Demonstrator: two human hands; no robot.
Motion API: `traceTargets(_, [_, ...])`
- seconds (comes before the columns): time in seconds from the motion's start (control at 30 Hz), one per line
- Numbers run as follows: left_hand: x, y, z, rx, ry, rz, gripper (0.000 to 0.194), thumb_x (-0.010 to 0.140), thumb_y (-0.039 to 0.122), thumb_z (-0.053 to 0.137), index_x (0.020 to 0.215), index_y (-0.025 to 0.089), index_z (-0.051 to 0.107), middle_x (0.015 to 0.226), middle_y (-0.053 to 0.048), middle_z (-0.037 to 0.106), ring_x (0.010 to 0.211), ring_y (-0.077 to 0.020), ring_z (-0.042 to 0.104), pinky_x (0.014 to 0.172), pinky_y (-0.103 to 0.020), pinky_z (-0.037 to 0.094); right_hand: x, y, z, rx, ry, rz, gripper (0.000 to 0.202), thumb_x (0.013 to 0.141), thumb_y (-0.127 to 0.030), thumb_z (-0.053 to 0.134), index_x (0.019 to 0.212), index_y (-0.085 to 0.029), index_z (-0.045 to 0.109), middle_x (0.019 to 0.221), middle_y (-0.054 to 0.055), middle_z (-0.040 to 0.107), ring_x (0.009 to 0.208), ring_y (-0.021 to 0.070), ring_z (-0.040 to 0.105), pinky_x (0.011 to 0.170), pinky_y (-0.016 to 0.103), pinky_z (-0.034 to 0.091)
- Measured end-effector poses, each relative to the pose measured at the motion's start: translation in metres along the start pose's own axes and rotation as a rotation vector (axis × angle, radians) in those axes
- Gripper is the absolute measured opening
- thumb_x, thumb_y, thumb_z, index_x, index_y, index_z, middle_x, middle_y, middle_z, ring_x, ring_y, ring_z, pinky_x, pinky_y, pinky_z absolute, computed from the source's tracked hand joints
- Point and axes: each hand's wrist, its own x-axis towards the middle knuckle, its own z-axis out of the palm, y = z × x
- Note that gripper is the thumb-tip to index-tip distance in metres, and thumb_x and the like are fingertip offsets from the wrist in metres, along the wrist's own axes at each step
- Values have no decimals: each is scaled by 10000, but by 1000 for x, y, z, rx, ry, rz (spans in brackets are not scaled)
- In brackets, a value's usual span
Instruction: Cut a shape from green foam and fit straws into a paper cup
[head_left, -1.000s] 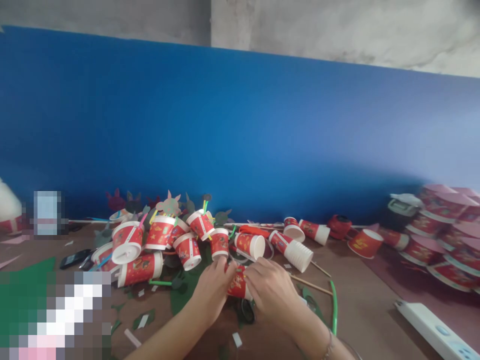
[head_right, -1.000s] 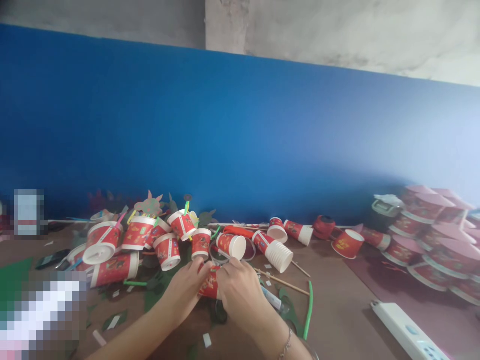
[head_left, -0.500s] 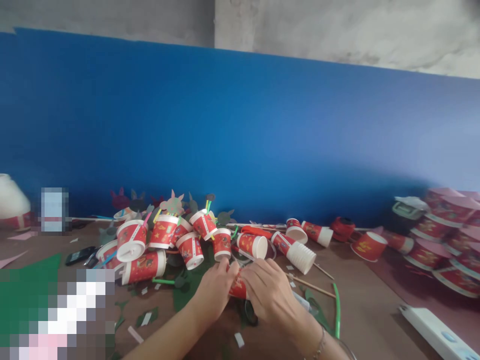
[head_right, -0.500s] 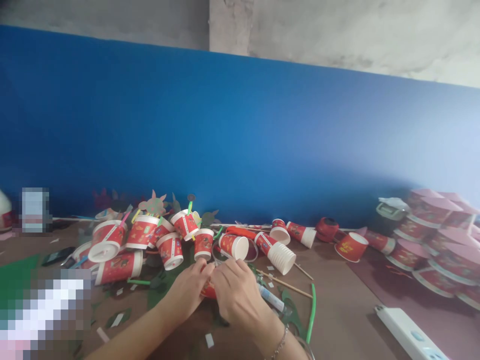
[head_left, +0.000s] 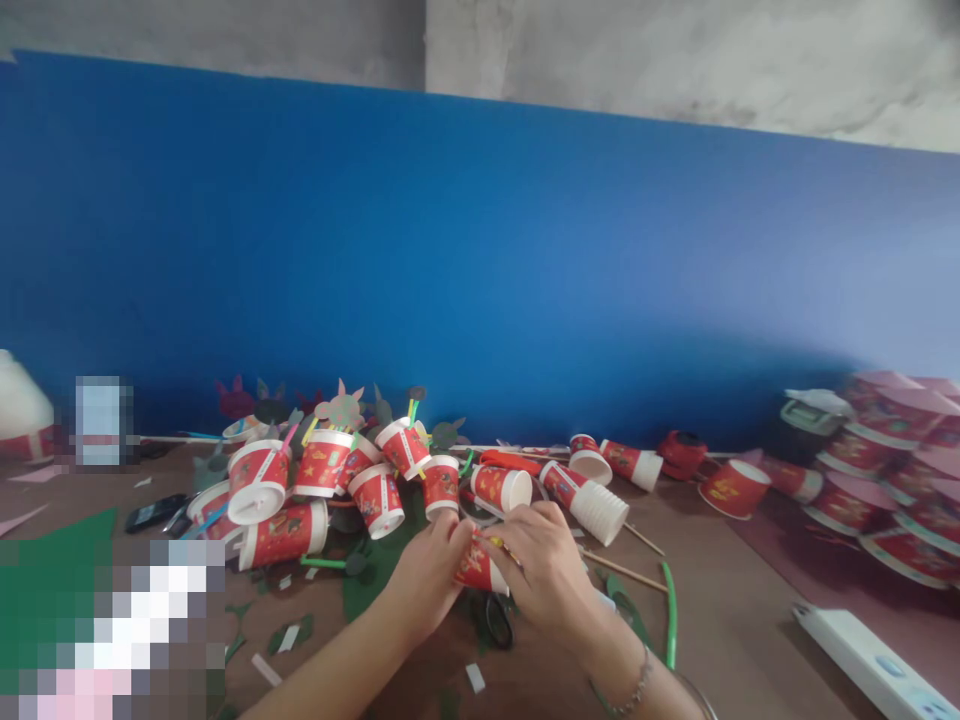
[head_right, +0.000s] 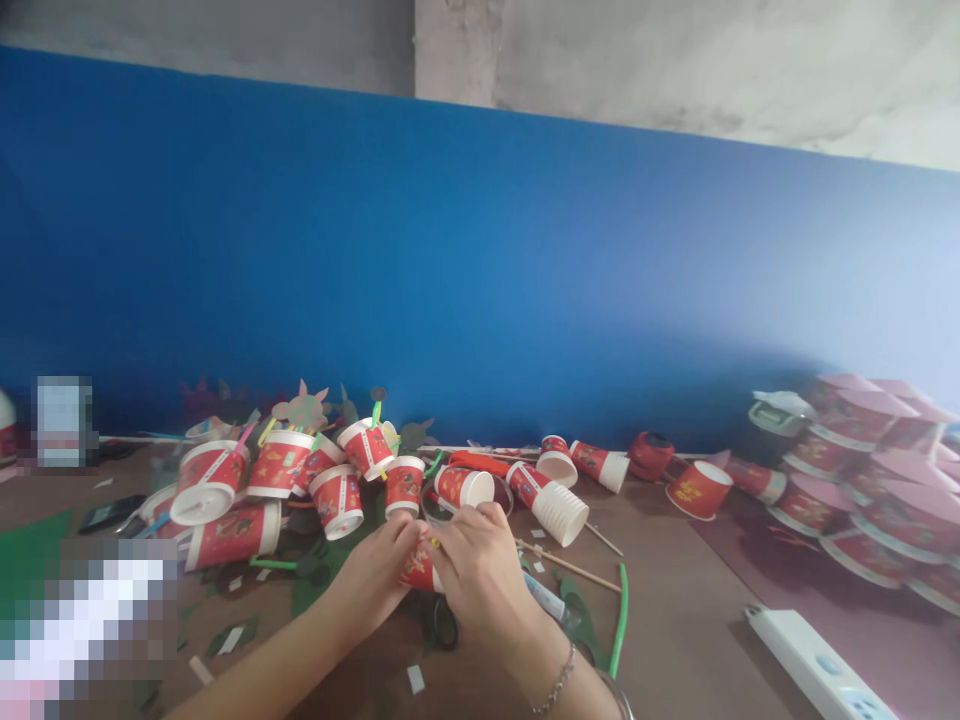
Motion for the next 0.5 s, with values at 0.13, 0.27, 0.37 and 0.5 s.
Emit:
traceTargets(0.13, [-1, -2, 4, -84, 72, 44, 348, 775, 34, 460, 1040, 249, 389, 1028, -25, 463, 922, -176, 534, 829, -306, 453, 0, -3, -1, 39, 66, 8, 178, 898, -152, 451, 879, -172, 627, 698, 28, 660, 681, 144, 583, 744, 319, 334])
traceTargets(0.27, [1, -3, 9, -287, 202, 64, 509, 733, 67, 535, 1168, 241, 335, 1092, -54, 455, 1043, -209, 503, 914, -361, 436, 0, -2, -7, 111, 26, 78, 197, 896, -204, 477, 1063, -207, 581, 930, 49, 675, 871, 179, 584, 823, 337, 350])
traceTargets(0.37, [3, -4, 12, -455, 415, 32, 669, 706, 103, 572, 1281, 210, 247, 1224, -116, 405, 1191, -265, 415, 998, -437, 373, 0, 2, -10, 172, 119, 245, 307, 913, -257, 431, 1213, -214, 476, 1131, 84, 597, 1042, 213, 516, 895, 374, 356])
traceTargets(0.5, [7, -4, 15, -647, 531, -42, 551, 732, 136, 570, 1220, 207, 324, 1181, -103, 472, 1135, -252, 484, 961, -425, 410, 0, 10, -7, 305, 265, 437, 205, 918, -292, 395, 983, -204, 569, 1063, 94, 589, 1016, 215, 525, 875, 371, 410])
